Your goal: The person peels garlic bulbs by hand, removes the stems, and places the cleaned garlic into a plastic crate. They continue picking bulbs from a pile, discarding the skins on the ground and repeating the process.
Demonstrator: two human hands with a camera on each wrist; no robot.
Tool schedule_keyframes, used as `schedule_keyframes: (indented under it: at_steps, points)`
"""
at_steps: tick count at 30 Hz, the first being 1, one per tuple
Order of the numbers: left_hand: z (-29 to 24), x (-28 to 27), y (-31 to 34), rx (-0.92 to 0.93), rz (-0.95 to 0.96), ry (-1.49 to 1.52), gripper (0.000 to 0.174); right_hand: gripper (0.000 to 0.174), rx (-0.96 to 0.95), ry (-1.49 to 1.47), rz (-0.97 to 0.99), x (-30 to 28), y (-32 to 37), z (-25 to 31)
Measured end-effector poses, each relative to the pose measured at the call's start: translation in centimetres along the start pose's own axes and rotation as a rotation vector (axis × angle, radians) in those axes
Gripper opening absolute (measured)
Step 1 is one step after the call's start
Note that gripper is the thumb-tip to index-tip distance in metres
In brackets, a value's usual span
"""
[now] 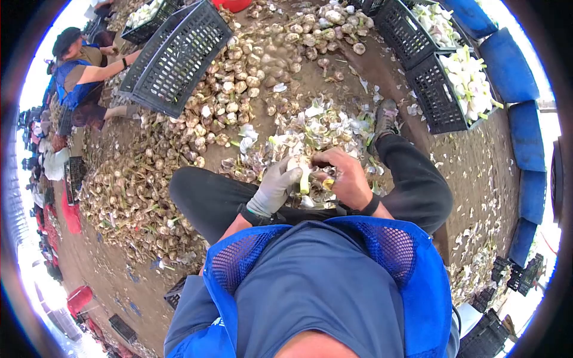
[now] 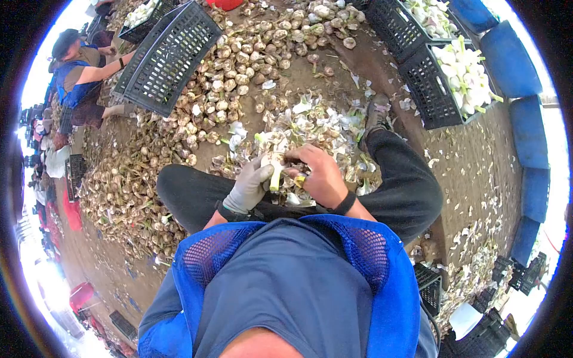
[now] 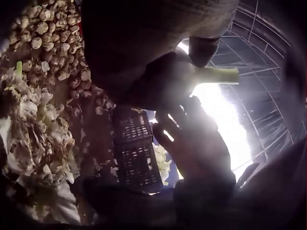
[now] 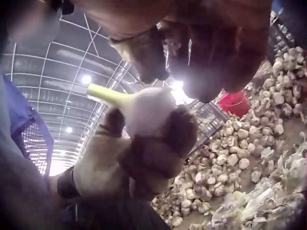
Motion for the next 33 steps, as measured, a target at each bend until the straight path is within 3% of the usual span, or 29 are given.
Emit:
schedule_keyframes:
  at_steps: [1,3,5,6,8,11,15,18,23,25,27,29,30,31,33]
  points:
    - [0.0,0.6,0.1,-0.046,0.044,-0.031,0.061,0.024,-0.099,0.121,0.022,0.2,0.0,0.8]
    - [0.5,-0.6,-0.2,-0.002,0.003,-0.112,0.057,0.022,-0.123,0.101,-0.013,0.3,0.1,0.3]
    - [0.9,-2.5,0.0,0.032,-0.072,-0.395,0.055,0.021,-0.147,0.211,0.082,0.9,0.3,-0.4]
    - [0.7,-2.5,0.2,0.029,-0.076,-0.394,0.055,0.021,-0.145,0.208,0.085,1.0,0.4,-0.3]
    - [0.5,-2.2,0.3,-0.032,-0.069,-0.504,0.054,0.023,-0.206,0.404,0.092,1.3,0.6,0.3]
    - [0.7,-2.2,0.2,-0.081,-0.043,-0.494,0.054,0.017,-0.271,0.351,0.024,0.9,0.3,0.8]
    - [0.4,-0.7,-0.3,-0.06,0.043,-0.48,0.055,0.017,-0.211,0.344,-0.008,-0.2,-0.6,-0.2]
    - [0.1,-0.2,-0.2,-0.18,0.017,-0.628,0.055,0.02,-0.117,0.386,-0.179,-2.1,-1.0,-1.0]
    - [0.4,-0.3,-0.5,-0.183,0.063,-0.68,0.056,0.011,0.012,0.354,-0.378,-3.9,-0.1,-4.7]
    - [0.5,-0.3,-0.5,-0.179,0.073,-0.656,0.064,0.009,0.357,-0.072,-0.525,-4.7,1.0,-9.4]
    - [0.3,-0.6,-0.7,-0.155,0.117,-0.672,0.064,0.015,0.432,-0.066,-0.51,-5.5,1.2,-11.5]
    - [0.4,-0.6,-0.7,-0.127,0.162,-0.687,0.065,0.018,0.572,-0.324,-0.696,-6.6,2.1,-13.8]
    - [0.4,-0.7,-0.6,-0.127,0.143,-0.492,0.066,0.029,0.633,-0.307,-0.672,-7.3,2.2,-14.2]
    - [0.5,-0.8,-0.5,-0.126,0.123,-0.299,0.067,0.029,0.629,-0.305,-0.672,-7.2,2.4,-14.3]
    - [0.2,-1.1,-0.3,-0.094,0.123,-0.191,0.07,0.047,0.249,0.382,-0.317,-5.7,1.3,-11.7]
Point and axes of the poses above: each hand's wrist, its own y-axis away from the middle knuckle, its own x-axis out of the palm, z = x × y, the point moved 6 cm from there along -y, towards the middle knuckle, and after that the axes turned 2 degrees about y, right-handed, at the moved point
